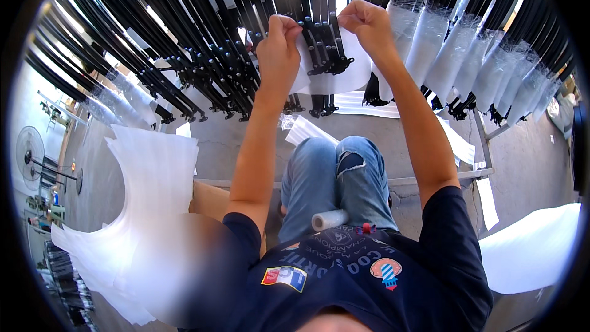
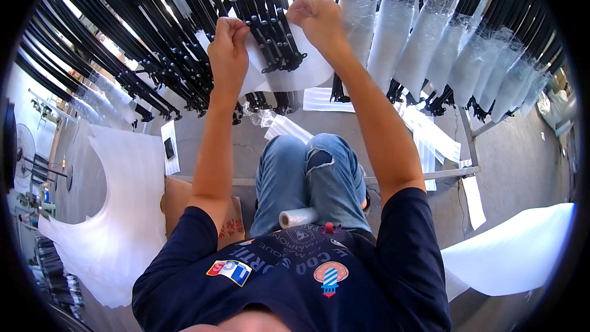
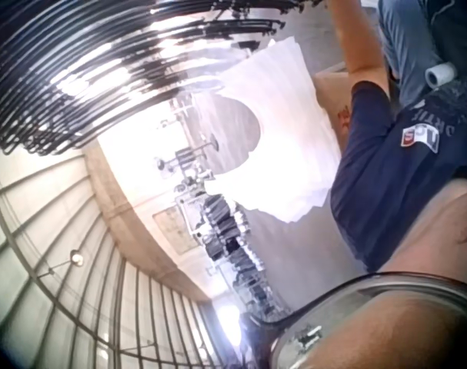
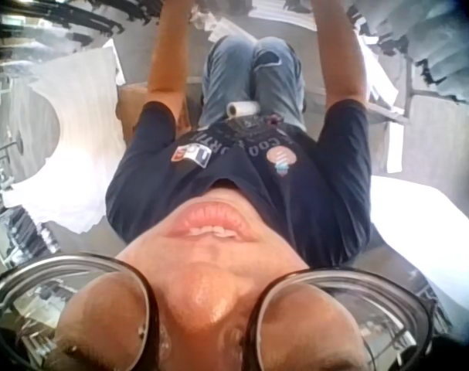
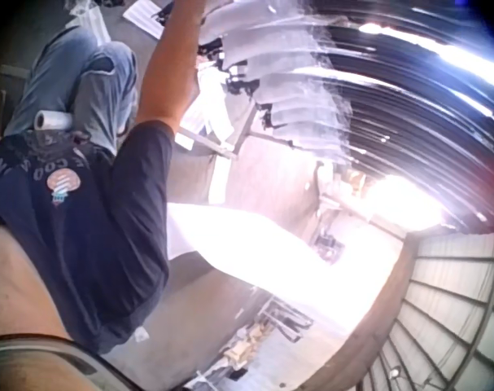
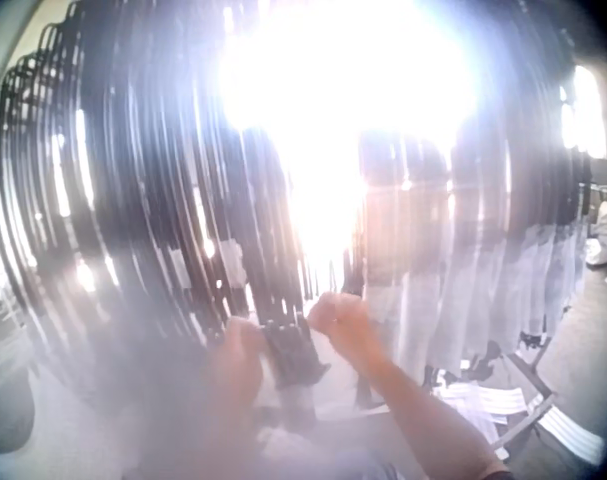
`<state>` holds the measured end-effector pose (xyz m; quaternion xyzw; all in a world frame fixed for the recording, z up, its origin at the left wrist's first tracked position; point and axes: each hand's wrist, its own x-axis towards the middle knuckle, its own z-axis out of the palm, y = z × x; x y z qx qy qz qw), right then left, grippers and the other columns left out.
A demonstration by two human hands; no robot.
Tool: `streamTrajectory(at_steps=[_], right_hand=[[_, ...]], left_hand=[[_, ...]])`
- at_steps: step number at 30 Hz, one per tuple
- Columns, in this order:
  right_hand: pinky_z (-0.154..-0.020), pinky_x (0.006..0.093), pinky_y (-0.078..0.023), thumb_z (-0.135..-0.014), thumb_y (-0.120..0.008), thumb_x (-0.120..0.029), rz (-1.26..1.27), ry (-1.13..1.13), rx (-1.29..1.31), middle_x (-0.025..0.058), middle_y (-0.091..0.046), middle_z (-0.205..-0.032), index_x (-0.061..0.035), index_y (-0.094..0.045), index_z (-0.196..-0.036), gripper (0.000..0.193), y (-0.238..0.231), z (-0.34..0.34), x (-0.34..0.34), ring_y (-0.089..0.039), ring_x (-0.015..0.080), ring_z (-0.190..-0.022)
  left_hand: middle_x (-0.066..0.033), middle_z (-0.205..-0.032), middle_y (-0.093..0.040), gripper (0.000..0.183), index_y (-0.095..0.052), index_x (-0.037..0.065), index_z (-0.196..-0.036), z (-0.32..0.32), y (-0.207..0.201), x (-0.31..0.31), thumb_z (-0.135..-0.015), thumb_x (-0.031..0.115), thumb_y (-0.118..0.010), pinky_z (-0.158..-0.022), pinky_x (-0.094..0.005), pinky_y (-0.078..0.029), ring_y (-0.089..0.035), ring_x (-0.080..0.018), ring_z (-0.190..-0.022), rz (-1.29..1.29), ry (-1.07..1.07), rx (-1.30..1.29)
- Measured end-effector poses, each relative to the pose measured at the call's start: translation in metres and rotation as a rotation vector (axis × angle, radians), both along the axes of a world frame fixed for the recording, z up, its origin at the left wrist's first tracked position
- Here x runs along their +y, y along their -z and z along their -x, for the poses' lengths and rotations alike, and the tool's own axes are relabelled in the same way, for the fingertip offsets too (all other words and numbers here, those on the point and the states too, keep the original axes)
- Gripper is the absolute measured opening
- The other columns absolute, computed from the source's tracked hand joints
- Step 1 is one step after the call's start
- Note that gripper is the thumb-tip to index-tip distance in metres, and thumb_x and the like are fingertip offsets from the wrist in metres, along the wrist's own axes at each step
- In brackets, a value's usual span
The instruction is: The person wraps the ends of black metal rods in white foam sheets using adhesive tape. The person pulls foam from a roll, wraps it around the base of the rods, and secures it by winding tape around the foam.
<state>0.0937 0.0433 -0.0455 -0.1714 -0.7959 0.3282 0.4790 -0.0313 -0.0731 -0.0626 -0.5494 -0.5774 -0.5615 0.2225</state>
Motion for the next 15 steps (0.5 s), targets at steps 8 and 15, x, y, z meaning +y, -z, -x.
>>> streamTrajectory(at_steps=[8, 15], right_hand=[[-0.061, 0.0206, -0.043, -0.080, -0.052, -0.002, 0.069, -0.279, -0.022, 0.0038, -0.056, -0.071, 0.0007, -0.056, -0.091, 0.012, -0.008, -0.002, 0.006, -0.052, 0.0087, -0.064], [-0.068, 0.0252, -0.043, -0.079, -0.053, -0.001, -0.113, -0.294, -0.108, 0.0019, -0.052, -0.078, -0.0014, -0.053, -0.107, 0.028, -0.010, -0.006, 0.000, -0.049, 0.0128, -0.072]], left_hand=[[-0.0140, -0.077, -0.062, 0.022, -0.055, 0.000, -0.099, 0.016, -0.013, -0.007, -0.082, 0.013, -0.053, -0.065, -0.0265, -0.044, -0.060, -0.0216, -0.068, 0.226, 0.146, -0.083], [-0.0165, -0.085, -0.062, 0.025, -0.056, 0.000, -0.100, 0.026, -0.021, -0.015, -0.081, 0.015, -0.054, -0.069, -0.0287, -0.045, -0.060, -0.0266, -0.075, 0.339, 0.135, -0.028]])
